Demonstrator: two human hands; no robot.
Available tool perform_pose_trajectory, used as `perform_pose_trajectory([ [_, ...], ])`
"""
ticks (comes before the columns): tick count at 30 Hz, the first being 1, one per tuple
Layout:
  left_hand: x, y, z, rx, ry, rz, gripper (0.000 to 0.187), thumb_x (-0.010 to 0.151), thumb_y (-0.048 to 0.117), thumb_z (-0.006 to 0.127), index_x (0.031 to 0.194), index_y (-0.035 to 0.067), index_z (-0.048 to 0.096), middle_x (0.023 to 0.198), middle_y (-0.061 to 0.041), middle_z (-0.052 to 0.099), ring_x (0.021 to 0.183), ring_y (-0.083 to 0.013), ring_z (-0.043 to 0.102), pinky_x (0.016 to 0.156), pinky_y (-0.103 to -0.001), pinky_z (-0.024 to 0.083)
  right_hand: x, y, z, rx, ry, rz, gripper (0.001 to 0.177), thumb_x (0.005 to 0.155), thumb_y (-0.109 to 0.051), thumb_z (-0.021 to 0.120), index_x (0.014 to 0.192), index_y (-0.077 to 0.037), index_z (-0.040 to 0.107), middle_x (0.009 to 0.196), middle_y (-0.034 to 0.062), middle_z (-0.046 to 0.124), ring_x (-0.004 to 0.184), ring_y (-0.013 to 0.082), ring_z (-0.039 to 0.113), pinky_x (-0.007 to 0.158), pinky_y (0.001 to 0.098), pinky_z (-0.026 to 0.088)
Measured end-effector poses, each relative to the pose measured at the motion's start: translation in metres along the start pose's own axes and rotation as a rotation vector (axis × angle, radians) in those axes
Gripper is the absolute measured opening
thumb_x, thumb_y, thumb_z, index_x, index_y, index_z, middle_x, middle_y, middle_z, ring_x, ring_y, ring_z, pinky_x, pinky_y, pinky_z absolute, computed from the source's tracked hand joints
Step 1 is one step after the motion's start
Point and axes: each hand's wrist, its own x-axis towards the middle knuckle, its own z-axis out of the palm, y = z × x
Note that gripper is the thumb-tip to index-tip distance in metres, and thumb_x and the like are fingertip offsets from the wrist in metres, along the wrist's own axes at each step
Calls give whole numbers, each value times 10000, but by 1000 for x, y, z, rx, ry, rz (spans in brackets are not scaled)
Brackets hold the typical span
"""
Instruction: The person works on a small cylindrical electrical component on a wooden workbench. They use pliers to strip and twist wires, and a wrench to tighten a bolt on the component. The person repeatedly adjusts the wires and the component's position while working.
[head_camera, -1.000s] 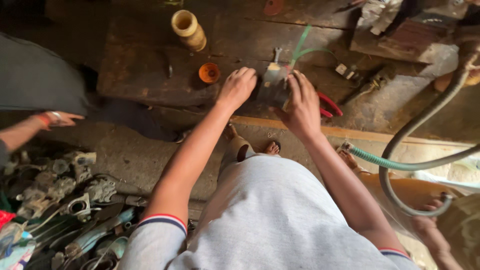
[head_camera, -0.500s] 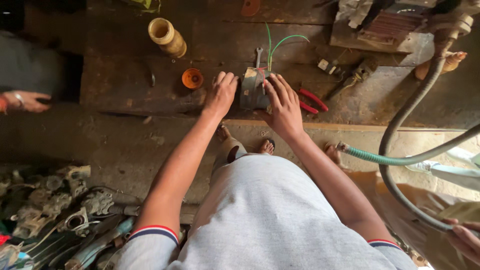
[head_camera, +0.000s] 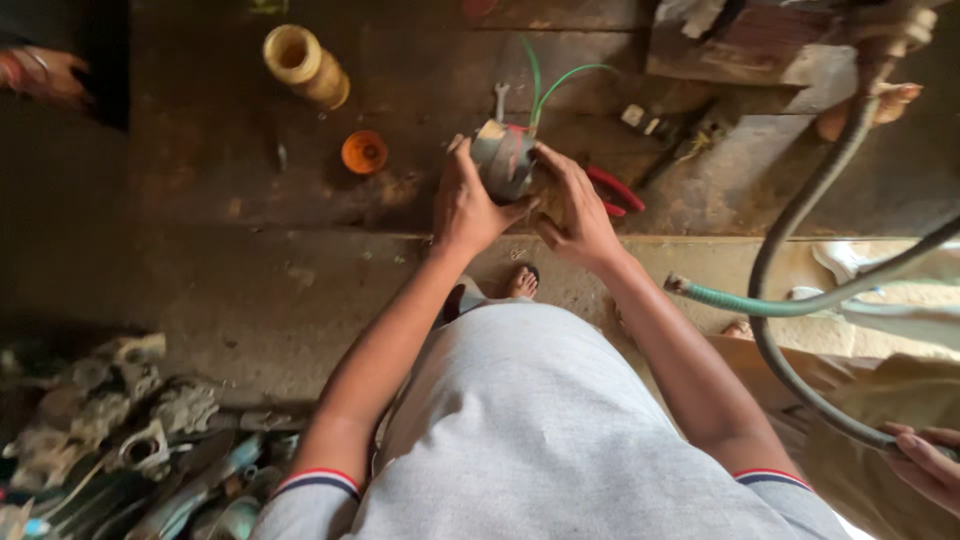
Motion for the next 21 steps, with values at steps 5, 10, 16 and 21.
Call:
perform_pose_trajectory([
  [5,2,-5,1,-33,-17,-79,1029,712,477,919,1451,1,383,1287,-248,621,1128,-395,682,917,-465,568,-20,32,5,-438,145,139,605,858,-166,748,1400,-28,517,1489,187,529,1400,406,478,1151,511,386],
  [10,2,0,-20,-104,-23,-110,912,705,458,902,1404,70,462,1184,-172,691,1043,-351,724,869,-447,594,-31,60,10,-700,104,148,520,894,-351,758,1278,-38,601,1436,174,554,1329,376,483,1063,552,364],
  [16,-15,6,-48,-135,36,45,874,716,424,922,1387,76,482,1168,-174,688,1014,-347,721,862,-435,594,-35,76,10,-714,90,173,365,928,-261,720,1227,-73,630,1405,121,585,1264,366,516,1034,526,394],
  [21,-12,-2,-21,-98,39,56,877,704,421,909,1388,83,476,1126,-172,702,1009,-357,722,870,-453,593,-32,76,18,-703,97,211,335,947,-275,711,1207,-80,632,1346,123,592,1201,374,523,1015,534,398],
])
